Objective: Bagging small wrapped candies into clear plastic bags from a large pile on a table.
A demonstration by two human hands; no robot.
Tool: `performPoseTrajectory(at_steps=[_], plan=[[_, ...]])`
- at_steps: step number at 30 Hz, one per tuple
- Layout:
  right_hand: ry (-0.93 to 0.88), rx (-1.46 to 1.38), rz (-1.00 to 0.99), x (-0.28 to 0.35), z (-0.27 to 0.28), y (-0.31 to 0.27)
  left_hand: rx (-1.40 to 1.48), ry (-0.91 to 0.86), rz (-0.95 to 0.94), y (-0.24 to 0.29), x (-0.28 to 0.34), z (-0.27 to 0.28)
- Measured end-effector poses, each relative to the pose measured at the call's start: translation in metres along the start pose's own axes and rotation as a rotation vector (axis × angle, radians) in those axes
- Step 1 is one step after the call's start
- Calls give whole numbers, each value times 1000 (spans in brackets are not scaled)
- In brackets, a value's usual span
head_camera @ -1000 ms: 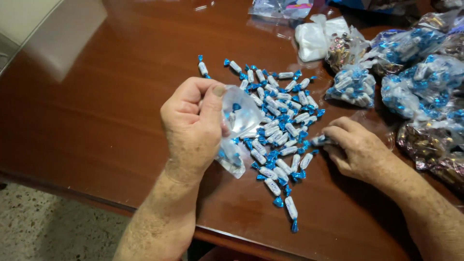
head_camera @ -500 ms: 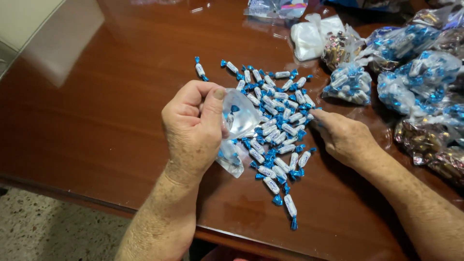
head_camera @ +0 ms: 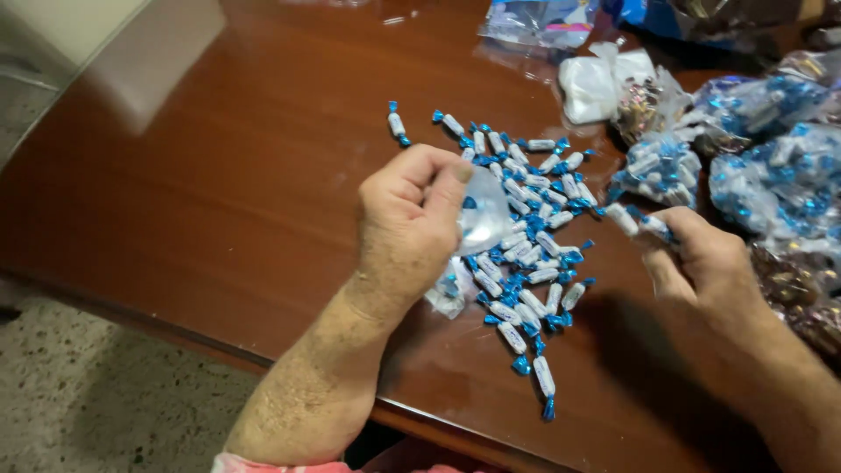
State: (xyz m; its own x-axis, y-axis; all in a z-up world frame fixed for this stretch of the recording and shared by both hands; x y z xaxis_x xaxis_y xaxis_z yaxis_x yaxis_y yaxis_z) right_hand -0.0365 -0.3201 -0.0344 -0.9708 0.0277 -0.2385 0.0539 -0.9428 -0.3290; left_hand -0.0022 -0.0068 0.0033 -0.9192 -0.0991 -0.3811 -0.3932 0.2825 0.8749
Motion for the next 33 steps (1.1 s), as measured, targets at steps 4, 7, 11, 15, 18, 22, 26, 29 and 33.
performPoseTrajectory(at_steps=[4,7,11,15,18,22,26,29,33], plan=[[-35,-2,410,6,47,-110,-98,-51,41,3,3,-5],[5,311,616,-22,19,-126,-63,-42,58,4,4,-5],[-364,708,529,-54,-3,-172,-164,-17,-37,0,0,0],[-270,482,666,-68,-1,-186,-172,5,-105,3,-4,6],[-293,330,628,-73,4,-188,-47,31,-64,6,-6,7],[-94,183,773,-76,1,-171,-122,40,-89,10,-3,6],[-176,422,741,-70,-1,-172,-190,15,-121,10,0,3],[-29,58,905,-69,3,-174,-50,4,-132,9,-2,4],[-9,62,635,-81,16,-157,-4,47,-100,16,-2,6]])
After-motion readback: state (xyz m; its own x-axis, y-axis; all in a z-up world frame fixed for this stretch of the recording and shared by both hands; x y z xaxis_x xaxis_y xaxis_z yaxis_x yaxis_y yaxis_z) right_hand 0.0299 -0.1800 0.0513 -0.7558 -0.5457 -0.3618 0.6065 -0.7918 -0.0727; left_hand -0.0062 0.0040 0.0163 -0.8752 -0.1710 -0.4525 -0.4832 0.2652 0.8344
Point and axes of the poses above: each hand's wrist, its own x-axis away from the middle knuckle, its own z-axis out of the back of the hand, y = z × x, the point moved 1 cm from there along -x, towards the middle knuckle, and after that the axes turned 13 degrees about x, right-handed, at the moved point
